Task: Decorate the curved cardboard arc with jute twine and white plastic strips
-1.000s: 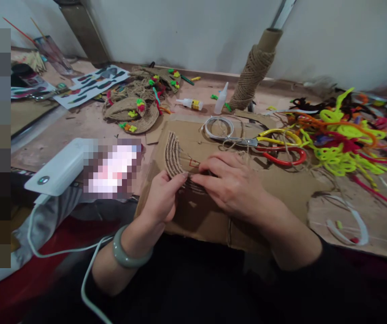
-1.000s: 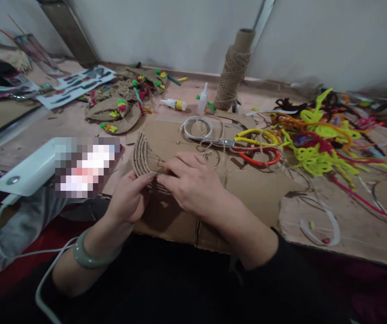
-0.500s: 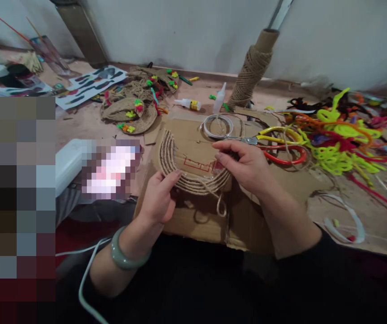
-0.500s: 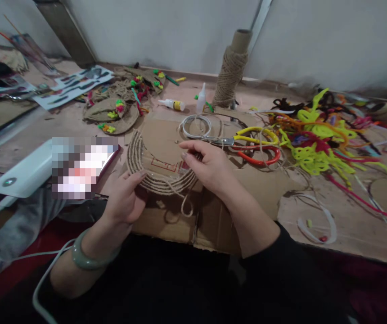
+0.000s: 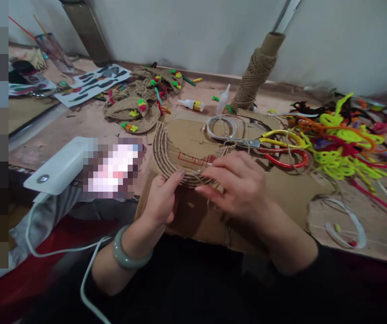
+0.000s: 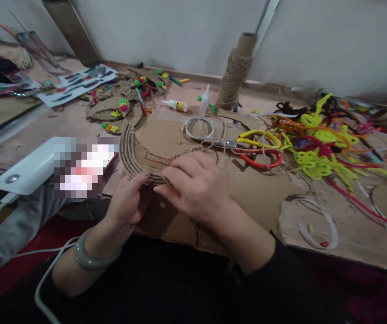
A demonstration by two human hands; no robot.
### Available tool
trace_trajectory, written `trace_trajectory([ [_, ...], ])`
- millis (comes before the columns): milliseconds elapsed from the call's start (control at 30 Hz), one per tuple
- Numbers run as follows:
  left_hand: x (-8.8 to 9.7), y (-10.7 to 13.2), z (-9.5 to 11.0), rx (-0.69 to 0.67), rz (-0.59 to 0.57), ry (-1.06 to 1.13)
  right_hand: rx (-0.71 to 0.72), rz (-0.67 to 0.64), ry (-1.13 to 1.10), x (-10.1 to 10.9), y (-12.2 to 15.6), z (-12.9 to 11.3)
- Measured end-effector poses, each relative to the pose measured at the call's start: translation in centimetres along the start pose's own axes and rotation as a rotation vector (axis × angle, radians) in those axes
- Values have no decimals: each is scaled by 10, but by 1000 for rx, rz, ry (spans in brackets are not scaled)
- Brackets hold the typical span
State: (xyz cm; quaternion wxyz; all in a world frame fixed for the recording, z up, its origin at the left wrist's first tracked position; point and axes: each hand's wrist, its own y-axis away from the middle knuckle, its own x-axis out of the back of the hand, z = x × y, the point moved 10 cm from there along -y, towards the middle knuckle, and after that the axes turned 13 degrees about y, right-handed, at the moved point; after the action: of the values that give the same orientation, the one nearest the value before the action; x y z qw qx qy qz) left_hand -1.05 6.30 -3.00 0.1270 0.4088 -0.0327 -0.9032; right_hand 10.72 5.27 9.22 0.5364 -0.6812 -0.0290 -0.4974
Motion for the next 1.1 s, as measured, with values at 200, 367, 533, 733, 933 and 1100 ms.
trace_trajectory([
  [200,-3,1,-3,1,-72,-38,58,-142,78,-17,2,-13],
  [367,-5,1,-3,-4,-103,-38,78,-174,58,-20,1,-13],
  [533,-4,1,-5,21,-117,-63,99,-242,46,-26,2,-14],
  [733,-1,1,-9,56,-107,-103,152,-235,89,-23,4,-15],
  [933,-3,1,-8,39,-129,-110,170,-282,103,-24,4,-18],
  [1100,1,1,-8,10,-127,-167,166,-315,95,-25,4,-17],
])
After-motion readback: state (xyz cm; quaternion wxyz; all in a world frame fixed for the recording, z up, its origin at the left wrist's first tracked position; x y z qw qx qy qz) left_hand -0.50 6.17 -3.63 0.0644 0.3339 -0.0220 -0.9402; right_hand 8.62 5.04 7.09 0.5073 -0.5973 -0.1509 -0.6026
